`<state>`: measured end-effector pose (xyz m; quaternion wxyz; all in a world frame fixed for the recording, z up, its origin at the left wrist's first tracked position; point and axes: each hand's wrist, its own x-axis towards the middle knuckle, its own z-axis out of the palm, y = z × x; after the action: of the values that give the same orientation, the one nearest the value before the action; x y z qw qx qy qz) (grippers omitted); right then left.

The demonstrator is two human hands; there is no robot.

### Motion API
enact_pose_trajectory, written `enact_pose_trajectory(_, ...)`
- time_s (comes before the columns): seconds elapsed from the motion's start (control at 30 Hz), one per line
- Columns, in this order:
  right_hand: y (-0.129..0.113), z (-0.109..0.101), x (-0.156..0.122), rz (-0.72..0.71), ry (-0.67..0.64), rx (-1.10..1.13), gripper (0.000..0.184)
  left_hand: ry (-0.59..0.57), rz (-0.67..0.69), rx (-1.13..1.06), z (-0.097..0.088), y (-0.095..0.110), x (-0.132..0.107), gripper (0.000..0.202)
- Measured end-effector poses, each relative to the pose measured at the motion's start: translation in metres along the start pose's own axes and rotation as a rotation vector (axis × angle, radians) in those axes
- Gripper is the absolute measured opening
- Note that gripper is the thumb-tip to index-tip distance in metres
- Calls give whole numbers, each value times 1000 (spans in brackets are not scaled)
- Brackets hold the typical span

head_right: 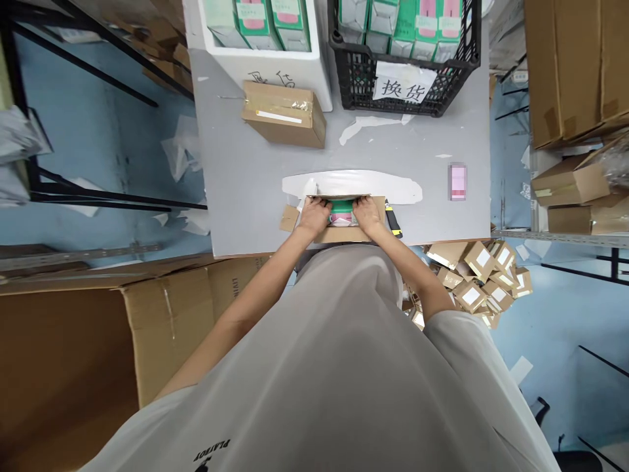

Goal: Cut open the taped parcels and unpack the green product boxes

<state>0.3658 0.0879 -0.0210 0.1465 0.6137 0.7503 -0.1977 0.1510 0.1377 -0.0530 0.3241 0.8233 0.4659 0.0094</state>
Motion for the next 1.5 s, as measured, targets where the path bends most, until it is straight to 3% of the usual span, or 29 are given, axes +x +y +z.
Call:
enact_pose_trajectory(0.37, 2, -13, -1, -101, -55, -134, 58, -119, 48, 300, -7, 2, 1, 56)
enact_pose_trajectory(0.6, 3, -20, -6, -83, -47, -91, 50, -93, 77, 243, -8, -1, 1, 66)
enact_pose_trajectory(0.9, 6, -38, -9, -38, 3, -94, 37, -43, 92, 187, -10, -3, 1, 45)
enact_pose_trajectory(1.13, -5, -25, -19, -75, 33, -102, 46, -30, 88, 204, -3, -6, 8, 38)
enact_pose_trajectory(1.3, -1, -16, -22, -130, 42, -120, 42, -38, 79, 209, -1, -7, 15, 34)
enact_pose_trajectory(1.5, 6, -9, -17, -103, 38, -134, 42, -37, 101, 213, -4, -6, 4, 66)
